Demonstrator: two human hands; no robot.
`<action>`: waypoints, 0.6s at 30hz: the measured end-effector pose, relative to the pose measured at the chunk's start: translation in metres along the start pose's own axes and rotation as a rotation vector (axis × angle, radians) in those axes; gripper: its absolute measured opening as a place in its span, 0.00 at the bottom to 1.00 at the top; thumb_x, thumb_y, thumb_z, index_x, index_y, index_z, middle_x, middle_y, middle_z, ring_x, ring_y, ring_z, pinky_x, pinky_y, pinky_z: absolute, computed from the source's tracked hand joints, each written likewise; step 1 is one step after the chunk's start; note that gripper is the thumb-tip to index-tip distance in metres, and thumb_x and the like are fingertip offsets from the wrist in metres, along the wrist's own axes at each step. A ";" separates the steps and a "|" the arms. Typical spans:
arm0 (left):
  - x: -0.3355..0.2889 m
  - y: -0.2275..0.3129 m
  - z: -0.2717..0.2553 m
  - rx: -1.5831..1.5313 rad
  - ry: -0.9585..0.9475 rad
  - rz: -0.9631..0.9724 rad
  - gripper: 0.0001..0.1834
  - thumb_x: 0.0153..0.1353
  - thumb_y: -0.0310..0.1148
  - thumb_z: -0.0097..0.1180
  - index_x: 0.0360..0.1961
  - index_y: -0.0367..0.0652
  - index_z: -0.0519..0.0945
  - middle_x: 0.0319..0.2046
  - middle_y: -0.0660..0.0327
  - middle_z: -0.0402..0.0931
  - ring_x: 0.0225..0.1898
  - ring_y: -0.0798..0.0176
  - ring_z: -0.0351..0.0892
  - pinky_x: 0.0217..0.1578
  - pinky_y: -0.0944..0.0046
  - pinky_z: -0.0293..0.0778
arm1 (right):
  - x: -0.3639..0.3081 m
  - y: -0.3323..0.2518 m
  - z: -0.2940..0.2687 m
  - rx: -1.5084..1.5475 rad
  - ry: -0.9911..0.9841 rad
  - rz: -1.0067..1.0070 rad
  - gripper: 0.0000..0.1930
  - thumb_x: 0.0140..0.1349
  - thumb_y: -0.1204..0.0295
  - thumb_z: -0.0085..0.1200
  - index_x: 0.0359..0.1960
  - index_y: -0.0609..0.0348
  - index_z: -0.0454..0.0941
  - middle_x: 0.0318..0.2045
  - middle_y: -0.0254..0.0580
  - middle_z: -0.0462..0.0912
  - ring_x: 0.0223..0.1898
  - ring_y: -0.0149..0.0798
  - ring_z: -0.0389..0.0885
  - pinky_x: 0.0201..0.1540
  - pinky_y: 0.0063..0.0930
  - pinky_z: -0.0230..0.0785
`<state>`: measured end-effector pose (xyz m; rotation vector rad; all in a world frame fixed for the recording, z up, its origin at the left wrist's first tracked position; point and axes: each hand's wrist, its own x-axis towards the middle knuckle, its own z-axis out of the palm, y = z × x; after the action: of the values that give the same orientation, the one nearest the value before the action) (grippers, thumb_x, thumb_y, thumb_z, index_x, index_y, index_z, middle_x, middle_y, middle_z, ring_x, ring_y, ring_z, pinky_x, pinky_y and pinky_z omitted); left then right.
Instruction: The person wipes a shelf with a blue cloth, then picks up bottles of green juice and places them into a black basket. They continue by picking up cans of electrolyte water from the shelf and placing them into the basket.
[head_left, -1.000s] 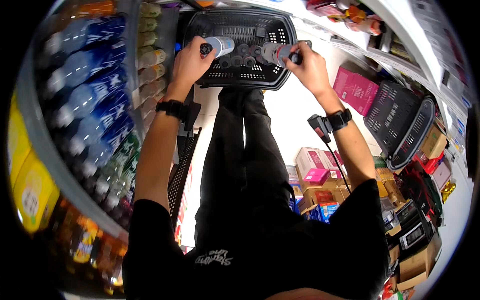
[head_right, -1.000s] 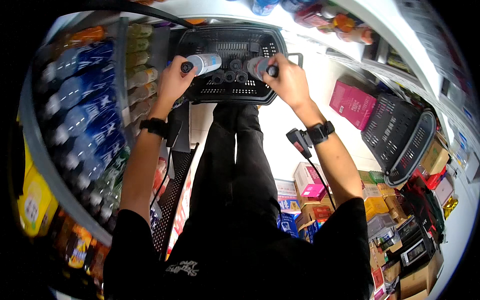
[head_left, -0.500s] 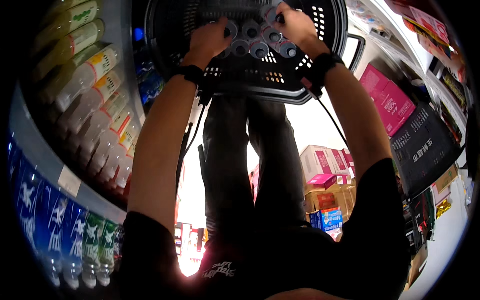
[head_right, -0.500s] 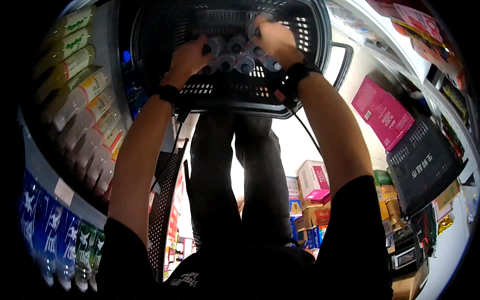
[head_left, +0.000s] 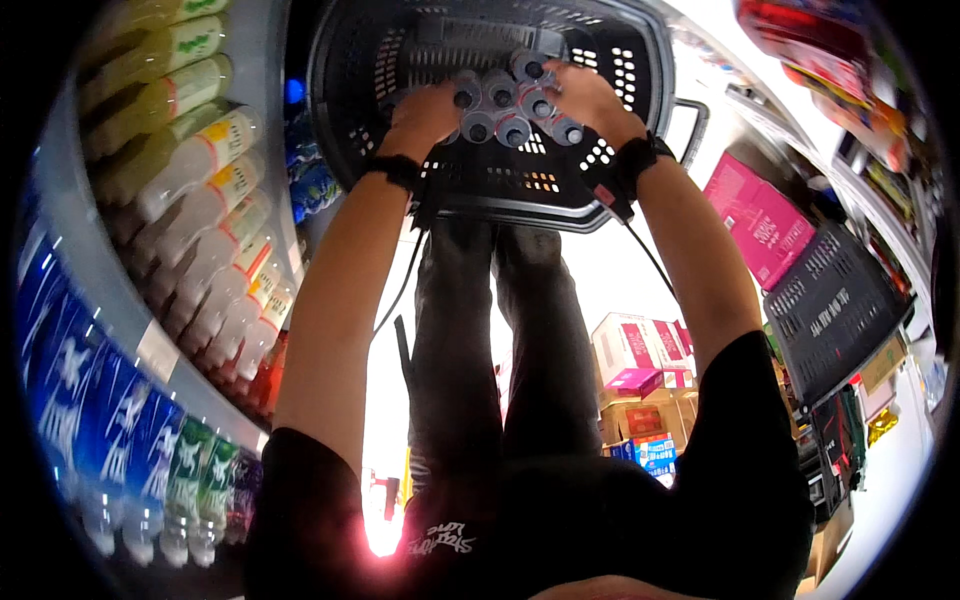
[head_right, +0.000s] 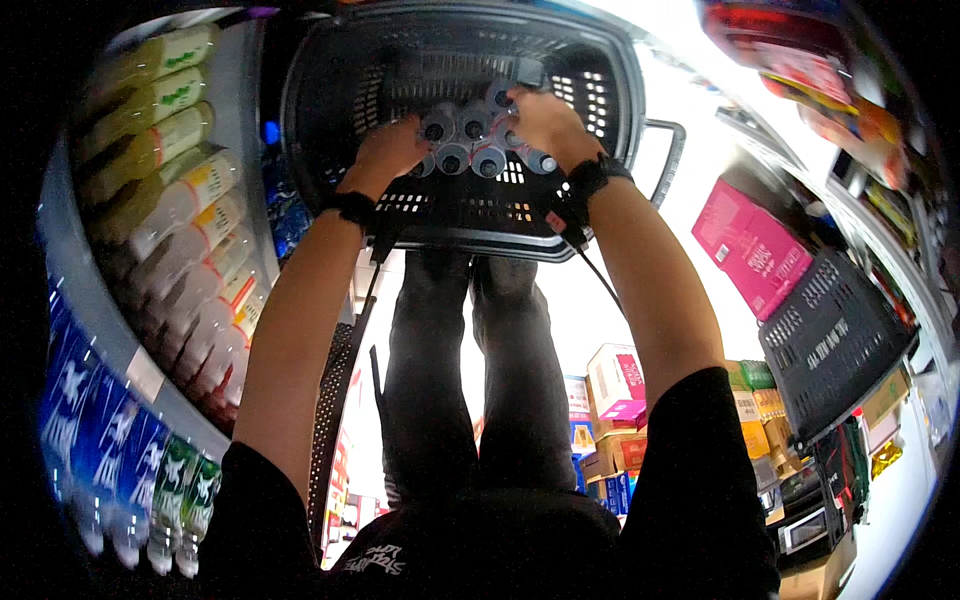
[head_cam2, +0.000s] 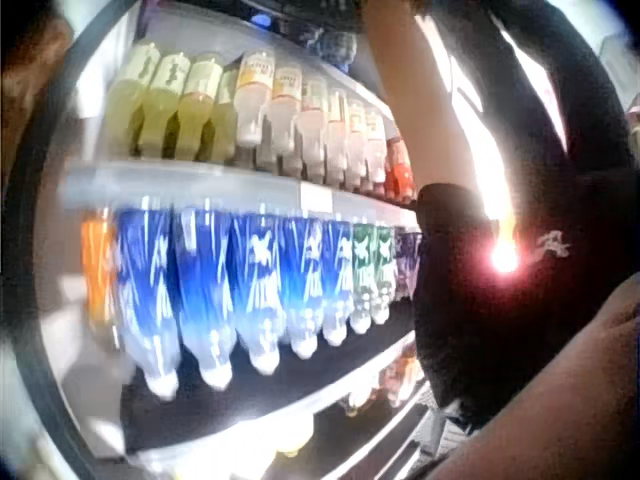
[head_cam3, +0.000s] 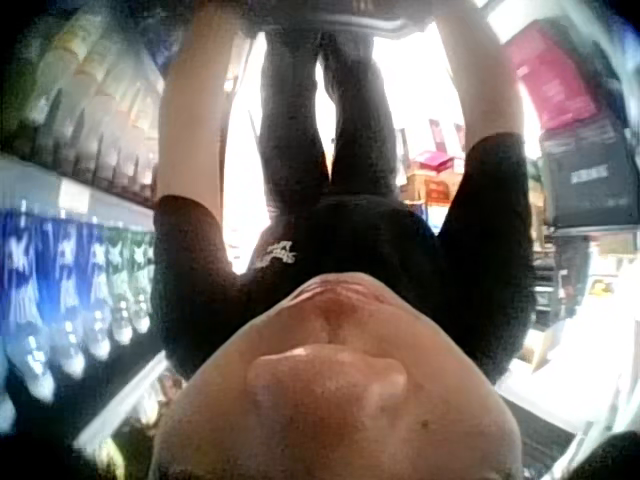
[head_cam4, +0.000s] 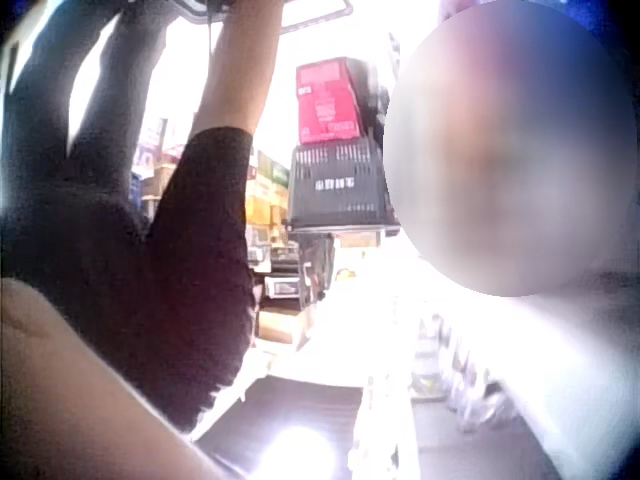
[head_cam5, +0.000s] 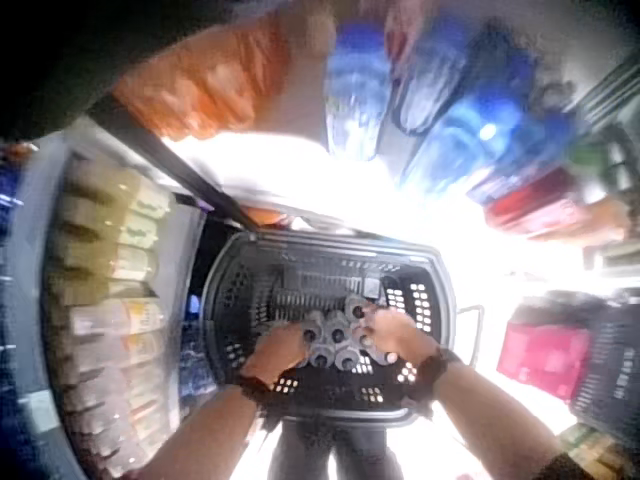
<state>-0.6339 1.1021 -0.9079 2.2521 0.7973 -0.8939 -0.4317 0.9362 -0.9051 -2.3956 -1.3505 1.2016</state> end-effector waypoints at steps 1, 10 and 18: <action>-0.019 -0.002 -0.011 -0.020 0.017 0.009 0.23 0.61 0.41 0.53 0.56 0.45 0.74 0.48 0.45 0.79 0.51 0.40 0.78 0.50 0.43 0.74 | -0.016 -0.001 -0.011 0.015 0.068 -0.078 0.24 0.60 0.63 0.58 0.56 0.58 0.74 0.38 0.54 0.85 0.41 0.56 0.83 0.46 0.43 0.75; -0.291 0.055 -0.142 -0.428 0.222 0.254 0.10 0.61 0.36 0.59 0.38 0.42 0.77 0.30 0.47 0.79 0.34 0.44 0.80 0.34 0.52 0.74 | -0.260 -0.127 -0.223 0.163 0.069 -0.133 0.17 0.59 0.67 0.55 0.50 0.55 0.77 0.35 0.51 0.84 0.39 0.53 0.83 0.44 0.45 0.76; -0.469 0.219 -0.374 -0.452 0.713 0.851 0.10 0.61 0.30 0.61 0.43 0.39 0.81 0.24 0.59 0.77 0.20 0.66 0.73 0.24 0.65 0.69 | -0.451 -0.291 -0.442 -0.022 0.409 -0.375 0.16 0.61 0.65 0.56 0.48 0.58 0.78 0.38 0.50 0.84 0.38 0.54 0.83 0.43 0.45 0.75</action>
<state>-0.6138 1.0730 -0.2706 2.1416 0.1919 0.4612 -0.4399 0.8685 -0.2131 -2.1088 -1.5718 0.5670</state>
